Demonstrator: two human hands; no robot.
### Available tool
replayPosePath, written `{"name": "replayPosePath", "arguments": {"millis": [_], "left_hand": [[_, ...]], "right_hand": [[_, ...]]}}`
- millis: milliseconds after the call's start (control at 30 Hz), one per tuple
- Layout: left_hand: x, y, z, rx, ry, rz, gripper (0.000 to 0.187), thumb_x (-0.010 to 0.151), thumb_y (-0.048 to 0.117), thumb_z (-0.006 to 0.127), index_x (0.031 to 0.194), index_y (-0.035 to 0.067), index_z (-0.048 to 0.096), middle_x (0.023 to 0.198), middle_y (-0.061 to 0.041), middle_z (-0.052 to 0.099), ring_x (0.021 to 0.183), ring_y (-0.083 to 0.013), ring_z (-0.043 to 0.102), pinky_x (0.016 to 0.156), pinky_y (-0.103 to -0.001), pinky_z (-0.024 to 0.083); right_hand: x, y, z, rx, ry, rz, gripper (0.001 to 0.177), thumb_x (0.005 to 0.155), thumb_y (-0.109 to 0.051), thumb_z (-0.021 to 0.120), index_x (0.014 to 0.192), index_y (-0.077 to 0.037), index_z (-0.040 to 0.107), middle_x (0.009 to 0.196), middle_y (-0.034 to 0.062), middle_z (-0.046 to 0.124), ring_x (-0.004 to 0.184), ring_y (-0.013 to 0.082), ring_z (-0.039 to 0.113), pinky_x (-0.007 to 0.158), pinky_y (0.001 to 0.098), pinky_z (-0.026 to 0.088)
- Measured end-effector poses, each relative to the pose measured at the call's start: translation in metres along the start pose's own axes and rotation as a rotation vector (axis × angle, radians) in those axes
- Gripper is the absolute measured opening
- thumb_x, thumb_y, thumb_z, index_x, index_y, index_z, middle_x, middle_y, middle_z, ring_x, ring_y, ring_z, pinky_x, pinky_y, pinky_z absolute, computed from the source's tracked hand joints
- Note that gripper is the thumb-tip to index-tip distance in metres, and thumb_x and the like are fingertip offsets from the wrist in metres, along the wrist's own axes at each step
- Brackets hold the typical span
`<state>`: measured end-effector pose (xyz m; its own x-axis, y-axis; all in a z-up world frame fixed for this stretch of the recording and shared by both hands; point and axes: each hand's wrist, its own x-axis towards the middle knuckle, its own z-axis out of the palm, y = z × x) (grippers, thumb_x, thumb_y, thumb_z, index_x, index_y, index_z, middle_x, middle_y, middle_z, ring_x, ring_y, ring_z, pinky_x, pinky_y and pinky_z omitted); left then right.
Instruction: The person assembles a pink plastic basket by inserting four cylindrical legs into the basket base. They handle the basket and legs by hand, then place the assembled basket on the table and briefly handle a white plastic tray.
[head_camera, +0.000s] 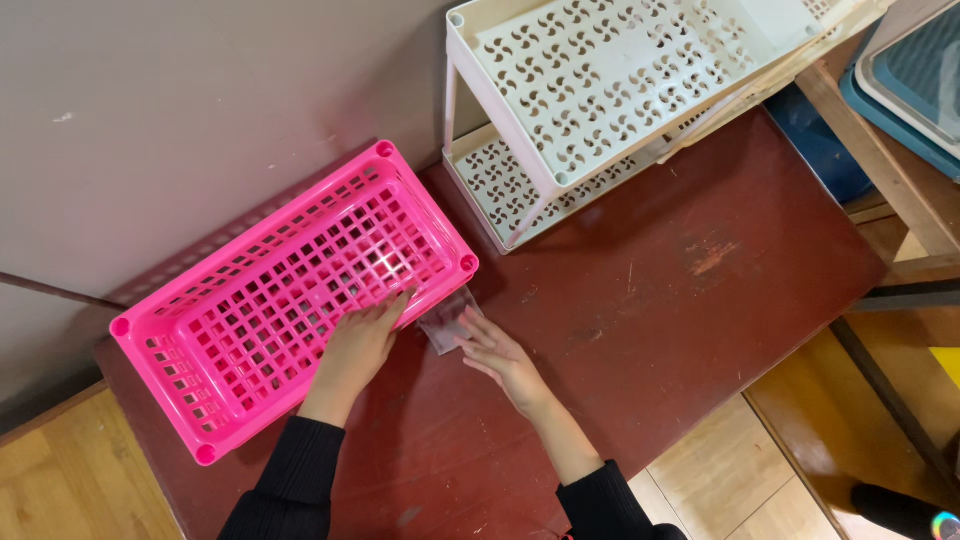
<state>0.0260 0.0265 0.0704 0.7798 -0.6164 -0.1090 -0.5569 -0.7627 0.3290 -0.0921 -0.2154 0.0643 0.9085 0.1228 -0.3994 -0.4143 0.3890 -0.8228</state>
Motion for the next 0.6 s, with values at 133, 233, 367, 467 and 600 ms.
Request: {"name": "replayPosePath", "arguments": {"millis": [133, 233, 367, 467, 600], "left_hand": [[0.001, 0.01, -0.008, 0.109, 0.169, 0.065, 0.069, 0.089, 0.02, 0.066, 0.154, 0.021, 0.042, 0.145, -0.015, 0.055, 0.112, -0.0355, 0.065, 0.103, -0.049, 0.047], [-0.002, 0.023, -0.005, 0.367, 0.64, 0.197, 0.061, 0.085, 0.028, 0.063, 0.143, 0.017, 0.05, 0.143, -0.019, 0.056, 0.113, -0.0404, 0.064, 0.104, -0.051, 0.045], [-0.012, 0.046, 0.033, 0.585, 0.355, 0.492, 0.047, 0.097, 0.016, 0.06, 0.142, 0.003, 0.056, 0.142, -0.016, 0.055, 0.117, -0.0324, 0.063, 0.108, -0.044, 0.046], [-0.015, 0.077, 0.081, 0.563, 0.268, 0.487, 0.049, 0.091, 0.018, 0.06, 0.138, 0.003, 0.056, 0.147, -0.018, 0.052, 0.125, -0.0321, 0.061, 0.112, -0.041, 0.046], [-0.003, 0.091, 0.132, 0.214, 0.505, 0.079, 0.06, 0.085, 0.021, 0.062, 0.14, -0.001, 0.052, 0.146, -0.026, 0.052, 0.125, -0.04, 0.062, 0.102, -0.041, 0.051]], "right_hand": [[-0.004, 0.015, -0.018, -0.124, 0.058, 0.04, 0.07, 0.097, -0.024, 0.062, 0.16, -0.012, 0.033, 0.165, 0.0071, 0.04, 0.144, 0.0219, 0.049, 0.114, 0.0383, 0.042], [-0.012, 0.023, -0.036, -0.171, 0.107, 0.042, 0.066, 0.096, -0.025, 0.063, 0.157, -0.013, 0.04, 0.162, 0.0065, 0.045, 0.141, 0.0208, 0.053, 0.11, 0.0377, 0.043], [-0.025, 0.025, -0.063, -0.23, 0.201, 0.062, 0.062, 0.095, -0.027, 0.063, 0.153, -0.015, 0.045, 0.16, 0.0054, 0.048, 0.139, 0.0203, 0.054, 0.108, 0.0374, 0.044], [-0.033, 0.023, -0.081, -0.317, 0.275, 0.088, 0.059, 0.096, -0.029, 0.064, 0.151, -0.016, 0.048, 0.158, 0.0051, 0.05, 0.142, 0.0183, 0.05, 0.108, 0.0362, 0.046], [-0.041, 0.029, -0.112, -0.342, 0.328, 0.074, 0.056, 0.095, -0.03, 0.065, 0.148, -0.015, 0.053, 0.155, 0.0062, 0.053, 0.142, 0.0203, 0.052, 0.106, 0.0354, 0.048]]}}
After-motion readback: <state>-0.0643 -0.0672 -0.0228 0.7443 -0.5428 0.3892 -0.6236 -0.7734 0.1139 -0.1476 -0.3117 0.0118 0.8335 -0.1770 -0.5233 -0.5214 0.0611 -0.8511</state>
